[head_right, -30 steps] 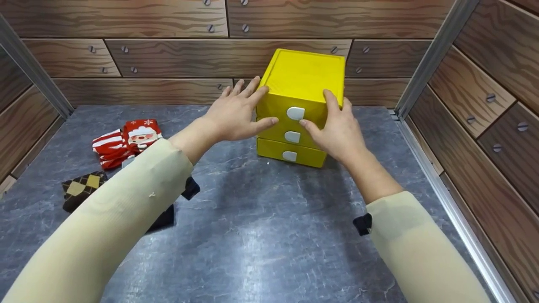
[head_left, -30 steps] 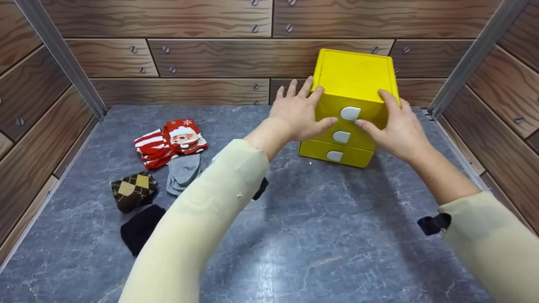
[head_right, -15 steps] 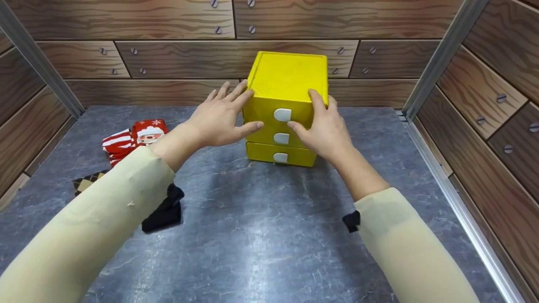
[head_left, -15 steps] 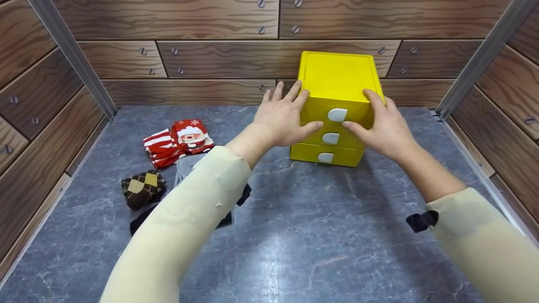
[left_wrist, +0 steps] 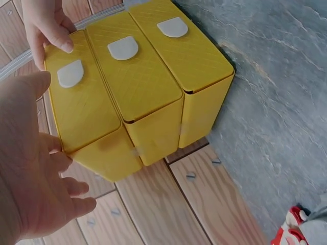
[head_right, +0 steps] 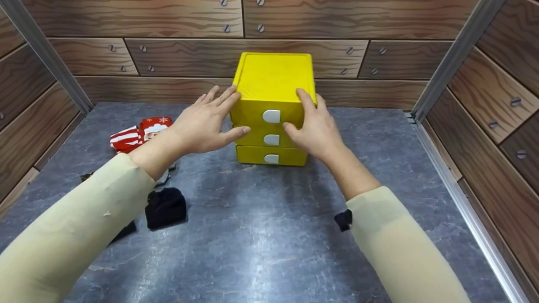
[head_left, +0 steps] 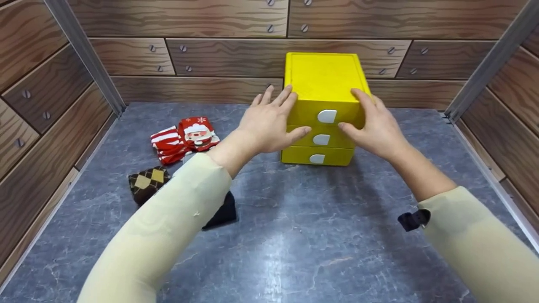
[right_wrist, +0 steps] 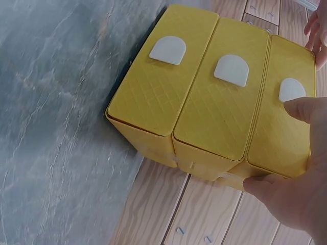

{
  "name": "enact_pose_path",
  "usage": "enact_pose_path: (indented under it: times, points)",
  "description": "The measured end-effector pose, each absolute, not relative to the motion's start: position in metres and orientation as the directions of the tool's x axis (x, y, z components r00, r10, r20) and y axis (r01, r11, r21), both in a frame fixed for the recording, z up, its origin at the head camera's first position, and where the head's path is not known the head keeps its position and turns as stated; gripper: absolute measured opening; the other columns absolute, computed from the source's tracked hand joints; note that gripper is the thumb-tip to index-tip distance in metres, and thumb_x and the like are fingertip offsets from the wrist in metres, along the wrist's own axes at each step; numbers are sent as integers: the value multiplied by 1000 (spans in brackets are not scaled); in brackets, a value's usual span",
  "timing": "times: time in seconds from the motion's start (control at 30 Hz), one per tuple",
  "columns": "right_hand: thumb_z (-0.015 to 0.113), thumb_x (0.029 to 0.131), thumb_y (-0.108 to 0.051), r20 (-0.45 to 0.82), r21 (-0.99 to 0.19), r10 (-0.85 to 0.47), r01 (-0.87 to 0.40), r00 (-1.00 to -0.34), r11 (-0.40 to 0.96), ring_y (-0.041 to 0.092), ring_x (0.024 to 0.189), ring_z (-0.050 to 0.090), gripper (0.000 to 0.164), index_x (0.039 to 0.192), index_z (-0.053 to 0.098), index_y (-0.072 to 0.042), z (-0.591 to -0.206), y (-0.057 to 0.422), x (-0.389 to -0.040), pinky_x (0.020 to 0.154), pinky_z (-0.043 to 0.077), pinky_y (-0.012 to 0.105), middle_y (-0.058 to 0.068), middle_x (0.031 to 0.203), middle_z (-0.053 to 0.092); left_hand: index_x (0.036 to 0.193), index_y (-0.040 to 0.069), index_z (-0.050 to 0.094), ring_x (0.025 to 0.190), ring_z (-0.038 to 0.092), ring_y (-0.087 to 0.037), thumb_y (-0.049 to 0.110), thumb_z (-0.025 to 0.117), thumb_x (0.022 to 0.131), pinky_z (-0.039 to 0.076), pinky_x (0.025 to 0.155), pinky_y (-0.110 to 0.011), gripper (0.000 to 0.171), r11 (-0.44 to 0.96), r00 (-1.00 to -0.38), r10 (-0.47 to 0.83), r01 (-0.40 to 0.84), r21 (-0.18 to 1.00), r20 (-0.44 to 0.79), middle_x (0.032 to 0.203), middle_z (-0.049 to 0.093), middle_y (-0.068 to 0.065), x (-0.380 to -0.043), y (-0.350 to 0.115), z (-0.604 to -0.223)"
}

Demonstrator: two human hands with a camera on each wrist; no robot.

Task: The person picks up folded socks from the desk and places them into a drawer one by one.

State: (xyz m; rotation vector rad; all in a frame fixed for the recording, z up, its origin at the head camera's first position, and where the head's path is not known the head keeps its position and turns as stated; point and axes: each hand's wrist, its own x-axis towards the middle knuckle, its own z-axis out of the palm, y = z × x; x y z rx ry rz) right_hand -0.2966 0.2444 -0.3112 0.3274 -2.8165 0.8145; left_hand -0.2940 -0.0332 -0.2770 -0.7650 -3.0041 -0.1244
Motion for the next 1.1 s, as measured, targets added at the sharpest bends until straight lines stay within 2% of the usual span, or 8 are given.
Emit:
enact_pose_path:
  times: [0.6, 0.93, 1.1]
  points:
    - [72, 96, -36, 269, -524, -201, -318, -942, 790, 51, 146, 38, 86, 168, 29, -16, -315, 214, -301, 117, 32, 68, 23, 170, 27, 171, 16, 19, 161, 14, -41, 74, 36, 104, 14, 129, -54, 91, 892, -896, 436, 443, 94, 82, 177, 12, -4, -286, -68, -278]
    - [71, 98, -42, 256, -522, -217, -323, -942, 789, 48, 150, 35, 86, 169, 28, -17, -312, 213, -302, 119, 30, 68, 20, 171, 26, 171, 14, 19, 161, 16, -41, 74, 38, 104, 16, 129, -55, 92, 897, -895, 432, 440, 54, 114, 177, 14, -6, -287, -68, -281]
    - [69, 101, -48, 230, -532, -242, -331, -942, 780, 44, 150, 38, 84, 168, 31, -17, -307, 219, -304, 119, 33, 64, 18, 170, 31, 171, 13, 20, 161, 17, -40, 74, 38, 104, 16, 129, -54, 93, 899, -895, 429, 436, 40, 123, 177, 16, -7, -288, -67, -284]
